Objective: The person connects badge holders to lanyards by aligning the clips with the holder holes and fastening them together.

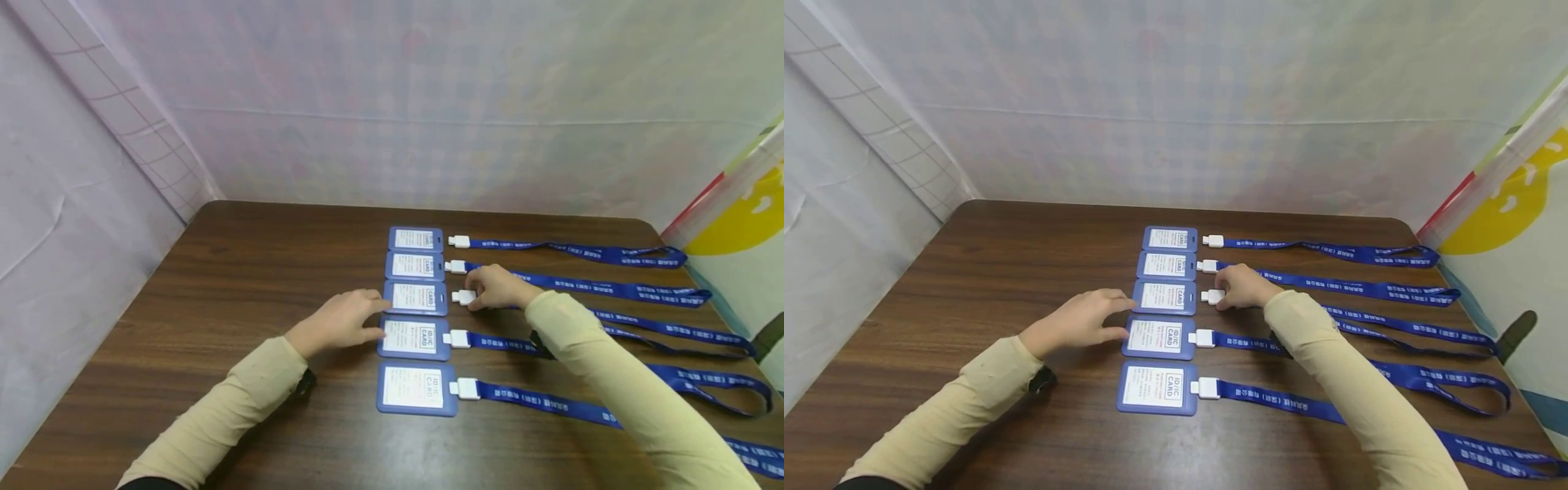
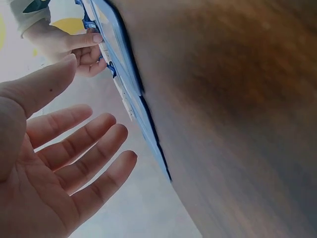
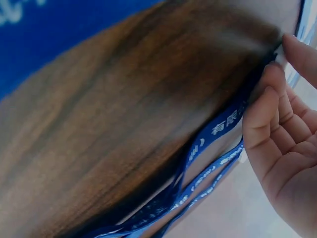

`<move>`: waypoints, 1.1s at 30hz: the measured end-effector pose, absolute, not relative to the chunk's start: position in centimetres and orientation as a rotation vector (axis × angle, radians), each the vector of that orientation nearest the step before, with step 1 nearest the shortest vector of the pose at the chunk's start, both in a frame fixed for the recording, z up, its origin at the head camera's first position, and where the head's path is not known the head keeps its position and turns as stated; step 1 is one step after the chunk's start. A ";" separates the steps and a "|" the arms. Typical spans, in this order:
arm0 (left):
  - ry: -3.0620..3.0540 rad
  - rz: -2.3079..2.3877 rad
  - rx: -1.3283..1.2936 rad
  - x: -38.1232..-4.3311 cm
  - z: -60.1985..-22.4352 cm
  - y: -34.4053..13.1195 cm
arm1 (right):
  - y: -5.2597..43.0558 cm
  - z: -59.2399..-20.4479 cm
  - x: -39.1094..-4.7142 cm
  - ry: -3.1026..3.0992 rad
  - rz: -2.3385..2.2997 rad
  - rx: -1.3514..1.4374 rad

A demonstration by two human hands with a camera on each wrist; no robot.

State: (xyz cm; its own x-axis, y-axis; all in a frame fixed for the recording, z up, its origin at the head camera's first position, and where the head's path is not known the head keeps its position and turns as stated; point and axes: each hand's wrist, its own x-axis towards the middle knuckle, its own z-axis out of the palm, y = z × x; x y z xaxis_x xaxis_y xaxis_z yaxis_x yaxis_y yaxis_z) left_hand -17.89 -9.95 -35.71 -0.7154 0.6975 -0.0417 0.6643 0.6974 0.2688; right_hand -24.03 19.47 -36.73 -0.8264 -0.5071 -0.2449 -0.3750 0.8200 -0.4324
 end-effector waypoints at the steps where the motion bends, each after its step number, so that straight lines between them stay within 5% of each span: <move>1: 2.766 0.361 1.115 -17.9 -35.7 -10.0 | 19.5 -36.8 -24.1 2.643 -0.538 -0.650; 33: 2.711 0.645 0.959 -22.2 -36.1 -10.7 | 19.4 -37.1 -23.8 2.614 -0.602 -0.571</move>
State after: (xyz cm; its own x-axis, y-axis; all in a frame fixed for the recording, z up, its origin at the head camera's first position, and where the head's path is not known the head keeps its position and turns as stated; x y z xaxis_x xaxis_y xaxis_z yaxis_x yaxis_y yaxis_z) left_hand -22.22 -10.67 -36.10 -0.7712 0.6355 -0.0365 0.5509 0.6950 0.4620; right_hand -23.83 19.39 -37.12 -0.8381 -0.4664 -0.2829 -0.2958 0.8243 -0.4828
